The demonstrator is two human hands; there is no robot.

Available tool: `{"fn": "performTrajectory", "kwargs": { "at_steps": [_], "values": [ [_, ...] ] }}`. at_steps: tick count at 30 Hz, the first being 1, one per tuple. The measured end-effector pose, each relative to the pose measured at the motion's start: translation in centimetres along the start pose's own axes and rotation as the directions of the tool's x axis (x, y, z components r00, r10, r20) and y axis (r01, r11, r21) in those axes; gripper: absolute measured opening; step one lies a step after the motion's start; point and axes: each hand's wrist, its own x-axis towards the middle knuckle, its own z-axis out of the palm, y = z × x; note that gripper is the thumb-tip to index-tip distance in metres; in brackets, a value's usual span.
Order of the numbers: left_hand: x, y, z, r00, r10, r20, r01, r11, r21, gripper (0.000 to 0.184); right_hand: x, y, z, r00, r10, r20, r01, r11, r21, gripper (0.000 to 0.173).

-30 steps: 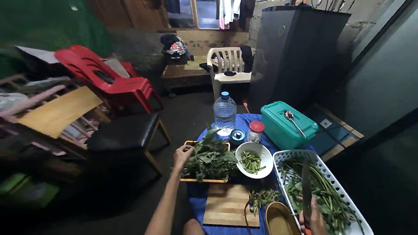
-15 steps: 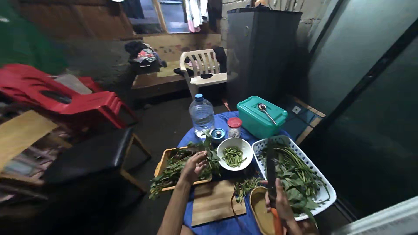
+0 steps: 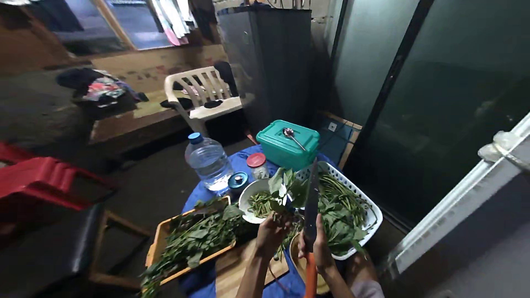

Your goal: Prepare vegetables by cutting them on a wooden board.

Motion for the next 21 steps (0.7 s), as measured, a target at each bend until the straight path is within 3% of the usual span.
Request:
{"fn": "performTrajectory", "kwargs": {
  "at_steps": [2,6,9,11,14,17,21],
  "values": [
    [0.5,-0.7,-0.1,0.996,-0.019,0.09,0.021,0.999,-0.025,0.053,0.2,-0.4,-1.0,0.999,-0.017,0.034,0.017,1.0,-0.01,0.08],
    [1.1,-1.4,0.8,0.993,-0.087,0.085,0.094,0.992,-0.08,0.055,0.3,-0.8,-2.5,0.995,-0.072,0.073,0.076,0.996,-0.045,0.08],
    [1.4,-1.8,1.4,0.994,-0.096,0.056,0.102,0.99,-0.097,0.057,0.2,-0.9,-3.0,0.987,-0.161,0.021,0.162,0.967,-0.195,0.056],
    [1.4,-2.1,1.5,0.993,-0.096,0.064,0.102,0.99,-0.096,0.057,0.3,-1.0,-3.0,0.982,-0.178,-0.07,0.151,0.946,-0.288,0.036],
    [1.2,-2.3,0.9,0.988,-0.112,0.104,0.119,0.991,-0.064,0.057,0.7,-0.8,-3.3,0.966,-0.192,-0.172,0.114,0.917,-0.382,0.022],
    [0.7,-2.3,0.0,0.992,-0.098,0.085,0.099,0.995,-0.018,0.057,0.9,-1.1,-3.6,0.966,-0.185,-0.181,0.114,0.932,-0.344,0.019],
    [-0.1,-2.2,-1.1,0.996,-0.082,0.045,0.082,0.997,-0.006,0.055,1.1,-1.6,-3.7,0.988,-0.127,-0.088,0.091,0.937,-0.337,0.024]
  ]
}}
